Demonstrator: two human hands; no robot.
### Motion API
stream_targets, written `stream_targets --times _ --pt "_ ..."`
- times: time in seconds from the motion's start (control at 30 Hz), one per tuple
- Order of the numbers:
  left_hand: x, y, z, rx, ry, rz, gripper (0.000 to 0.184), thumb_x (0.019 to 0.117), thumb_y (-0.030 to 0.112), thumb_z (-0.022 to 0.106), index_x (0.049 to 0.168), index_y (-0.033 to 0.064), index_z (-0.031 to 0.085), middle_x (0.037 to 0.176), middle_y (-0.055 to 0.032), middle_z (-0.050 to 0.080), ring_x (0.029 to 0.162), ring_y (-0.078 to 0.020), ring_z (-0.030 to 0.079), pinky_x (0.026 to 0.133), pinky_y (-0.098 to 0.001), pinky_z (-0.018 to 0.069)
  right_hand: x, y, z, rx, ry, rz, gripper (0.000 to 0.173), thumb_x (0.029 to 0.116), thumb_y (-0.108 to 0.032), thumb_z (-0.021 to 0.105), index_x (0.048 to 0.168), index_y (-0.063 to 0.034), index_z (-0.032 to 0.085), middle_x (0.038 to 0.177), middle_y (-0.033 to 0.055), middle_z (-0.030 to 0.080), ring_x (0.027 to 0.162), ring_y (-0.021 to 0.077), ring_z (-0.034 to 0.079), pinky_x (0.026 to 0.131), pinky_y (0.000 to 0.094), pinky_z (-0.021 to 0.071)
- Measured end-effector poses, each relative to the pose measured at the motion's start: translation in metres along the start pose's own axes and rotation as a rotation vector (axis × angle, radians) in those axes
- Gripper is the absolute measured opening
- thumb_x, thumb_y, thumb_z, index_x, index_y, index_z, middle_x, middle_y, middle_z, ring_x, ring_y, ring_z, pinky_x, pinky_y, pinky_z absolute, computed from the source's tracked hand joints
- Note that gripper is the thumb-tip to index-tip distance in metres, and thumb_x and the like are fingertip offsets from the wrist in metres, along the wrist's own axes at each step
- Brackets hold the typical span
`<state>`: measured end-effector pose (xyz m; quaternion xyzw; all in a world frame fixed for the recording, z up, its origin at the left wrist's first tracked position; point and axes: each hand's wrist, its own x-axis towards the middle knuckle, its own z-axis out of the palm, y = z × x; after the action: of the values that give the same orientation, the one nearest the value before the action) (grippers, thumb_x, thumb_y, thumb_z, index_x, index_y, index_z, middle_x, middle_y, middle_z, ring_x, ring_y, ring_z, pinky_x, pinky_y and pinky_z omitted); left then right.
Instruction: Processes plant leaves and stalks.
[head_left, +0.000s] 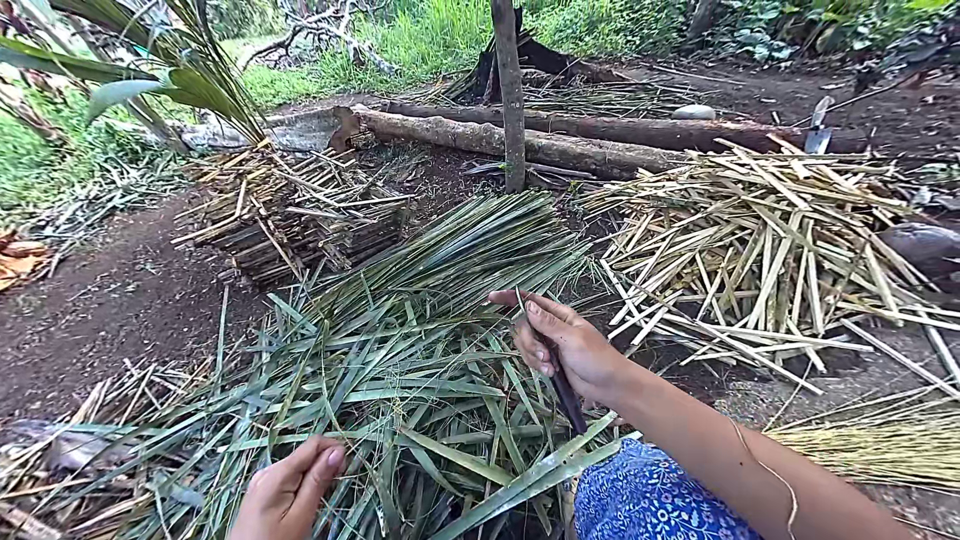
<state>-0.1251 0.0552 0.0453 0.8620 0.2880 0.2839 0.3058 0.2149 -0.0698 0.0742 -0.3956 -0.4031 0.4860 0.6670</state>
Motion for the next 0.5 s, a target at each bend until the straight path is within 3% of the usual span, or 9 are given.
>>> stream_targets --times 0.13,0.2,0.3,0.33,0.4,0.43,0.5 --pt "-0.006 -0.016 -0.027 0.058 0.086 -0.056 0.033 0.1061 0.023 0.050 0.093 -0.0032 0.065 0.073 0.0090 0.059 0.065 0.0128 0.049 0.062 -0.0103 0.0434 0.001 -0.010 -0.021 -0.030 0.116 -0.114 0.042 0.1100 -0.028 0.029 0.136 -0.0137 0.059 0.056 -0.0101 0.046 0.047 -0.0012 0.046 0.051 0.0147 0.0433" --pt "-0.012 -0.030 -0.045 0.154 0.156 -0.107 0.037 0.1073 0.023 0.048 0.095 -0.0079 0.064 0.076 0.0021 0.060 0.067 0.0087 0.050 0.065 -0.0149 0.0449 0.001 -0.016 -0.037 -0.018 0.208 -0.193 0.045 0.1110 -0.029 0.023 0.136 -0.0138 0.057 0.055 -0.0108 0.046 0.046 -0.0013 0.046 0.050 0.0152 0.0441" --pt "-0.021 -0.058 -0.069 0.298 0.305 -0.245 0.043 0.1096 0.025 0.041 0.103 -0.0123 0.061 0.084 -0.0073 0.061 0.073 0.0002 0.053 0.071 -0.0236 0.0470 0.001 -0.026 -0.061 0.081 0.456 -0.276 0.052 0.1126 -0.035 0.014 0.132 -0.0153 0.057 0.055 -0.0109 0.044 0.044 -0.0010 0.044 0.047 0.0148 0.0426" --pt "-0.023 -0.062 -0.073 0.328 0.374 -0.282 0.046 0.1100 0.025 0.039 0.106 -0.0156 0.060 0.087 -0.0141 0.062 0.077 -0.0052 0.056 0.075 -0.0284 0.0479 0.003 -0.029 -0.066 0.144 0.554 -0.296 0.052 0.1127 -0.038 0.014 0.129 -0.0160 0.058 0.055 -0.0106 0.043 0.043 -0.0003 0.043 0.045 0.0151 0.0414" --pt "-0.020 -0.060 -0.070 0.360 0.468 -0.309 0.047 0.1104 0.026 0.037 0.105 -0.0153 0.059 0.088 -0.0126 0.061 0.079 -0.0028 0.055 0.076 -0.0250 0.0461 0.006 -0.031 -0.067 0.208 0.686 -0.274 0.050 0.1127 -0.042 0.016 0.126 -0.0180 0.058 0.054 -0.0103 0.040 0.042 0.0009 0.041 0.044 0.0161 0.0397" --pt "-0.016 -0.050 -0.063 0.348 0.477 -0.280 0.046 0.1102 0.025 0.038 0.104 -0.0156 0.058 0.086 -0.0108 0.060 0.078 -0.0009 0.053 0.075 -0.0227 0.0446 0.005 -0.028 -0.062 0.170 0.657 -0.212 0.048 0.1128 -0.040 0.016 0.127 -0.0184 0.056 0.053 -0.0105 0.041 0.042 0.0005 0.042 0.044 0.0163 0.0401" --pt "-0.004 -0.015 -0.038 0.328 0.390 -0.158 0.045 0.1107 0.024 0.040 0.103 -0.0162 0.059 0.084 -0.0131 0.061 0.076 -0.0040 0.056 0.073 -0.0242 0.0476 -0.002 -0.015 -0.040 -0.012 0.359 -0.001 0.041 0.1128 -0.028 0.019 0.142 -0.0160 0.046 0.058 -0.0108 0.045 0.047 -0.0017 0.046 0.049 0.0142 0.0422"
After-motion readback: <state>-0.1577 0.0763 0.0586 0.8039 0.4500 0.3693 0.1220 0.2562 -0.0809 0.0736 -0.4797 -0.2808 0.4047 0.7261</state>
